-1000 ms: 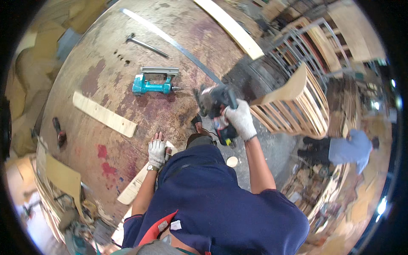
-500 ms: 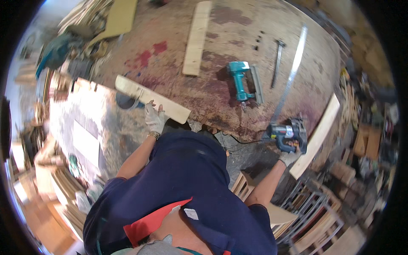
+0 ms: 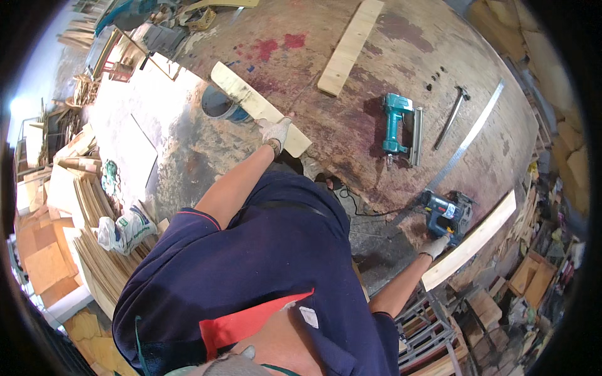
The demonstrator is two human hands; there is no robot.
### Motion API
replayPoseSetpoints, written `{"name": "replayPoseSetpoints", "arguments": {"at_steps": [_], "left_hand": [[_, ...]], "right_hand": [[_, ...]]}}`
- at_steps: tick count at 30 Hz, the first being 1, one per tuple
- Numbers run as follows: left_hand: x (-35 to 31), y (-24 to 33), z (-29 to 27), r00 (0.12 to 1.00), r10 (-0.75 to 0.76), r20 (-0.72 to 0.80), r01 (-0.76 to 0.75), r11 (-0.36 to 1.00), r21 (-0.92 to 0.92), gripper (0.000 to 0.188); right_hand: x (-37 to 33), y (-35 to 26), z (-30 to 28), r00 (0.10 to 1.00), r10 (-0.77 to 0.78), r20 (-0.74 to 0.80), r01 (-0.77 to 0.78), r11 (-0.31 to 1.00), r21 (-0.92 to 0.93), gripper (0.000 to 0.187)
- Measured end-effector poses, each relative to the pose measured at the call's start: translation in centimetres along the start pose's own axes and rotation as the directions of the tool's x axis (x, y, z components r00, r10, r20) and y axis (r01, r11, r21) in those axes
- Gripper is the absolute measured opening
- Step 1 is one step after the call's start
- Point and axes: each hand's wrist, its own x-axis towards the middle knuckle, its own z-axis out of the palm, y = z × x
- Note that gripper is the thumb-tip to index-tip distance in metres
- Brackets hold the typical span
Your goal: The person selects a wooden slat, marks it with a pen, and then uses a nail gun and a sander to join and smooth two curved wooden pieces on a workbench. The person handles the pieces one at a time and finishes by inspecting the assembled component.
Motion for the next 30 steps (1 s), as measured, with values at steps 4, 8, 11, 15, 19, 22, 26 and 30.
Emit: {"name": "replayPoseSetpoints", "arguments": {"at_steps": [4, 8, 11, 15, 19, 22, 26, 30], "left_hand": [[0.7, -0.1, 0.3, 0.985, 0.127, 0.116, -0.142, 0.981, 0.133, 0.126], [1.8, -1.3, -1.7, 0.895, 0.391, 0.213, -0.379, 0.92, -0.096, 0.125], [2.1, -2.6, -3.2, 0.893, 0.388, 0.23, -0.368, 0.921, -0.125, 0.125], [3.2, -3.0, -4.9, 0.91, 0.36, 0.205, -0.364, 0.931, -0.017, 0.126], [4.0, -1.3, -6.0, 0.831, 0.542, 0.123, -0.555, 0.823, 0.122, 0.122], [5.3, 0.3, -6.8, 0.827, 0.517, 0.223, -0.486, 0.855, -0.178, 0.119], [9.5, 1.8, -7.4, 0.798, 0.478, 0.367, -0.327, 0.855, -0.403, 0.095], [14.1, 3.9, -7.5, 0.794, 0.412, 0.447, -0.186, 0.865, -0.467, 0.091]], "right_hand": [[-5.5, -0.7, -2.5, 0.964, -0.264, 0.038, 0.241, 0.8, -0.55, 0.043], [-8.7, -4.0, -4.8, 0.647, -0.745, -0.165, 0.141, 0.329, -0.934, 0.049], [-9.5, -6.3, -6.3, 0.453, -0.873, -0.182, 0.037, 0.223, -0.974, 0.07], [-9.1, -6.6, -7.3, 0.723, -0.65, -0.233, -0.156, 0.175, -0.972, 0.093], [-8.6, -6.4, -8.8, 0.852, -0.491, -0.18, -0.166, 0.073, -0.984, 0.094], [-8.8, -7.6, -10.0, 0.848, -0.51, -0.145, -0.123, 0.076, -0.989, 0.087], [-10.5, -9.6, -10.8, 0.827, -0.559, -0.053, 0.181, 0.354, -0.918, 0.074], [-15.6, -7.3, -9.0, 0.928, -0.368, 0.048, 0.352, 0.829, -0.436, 0.065]]}}
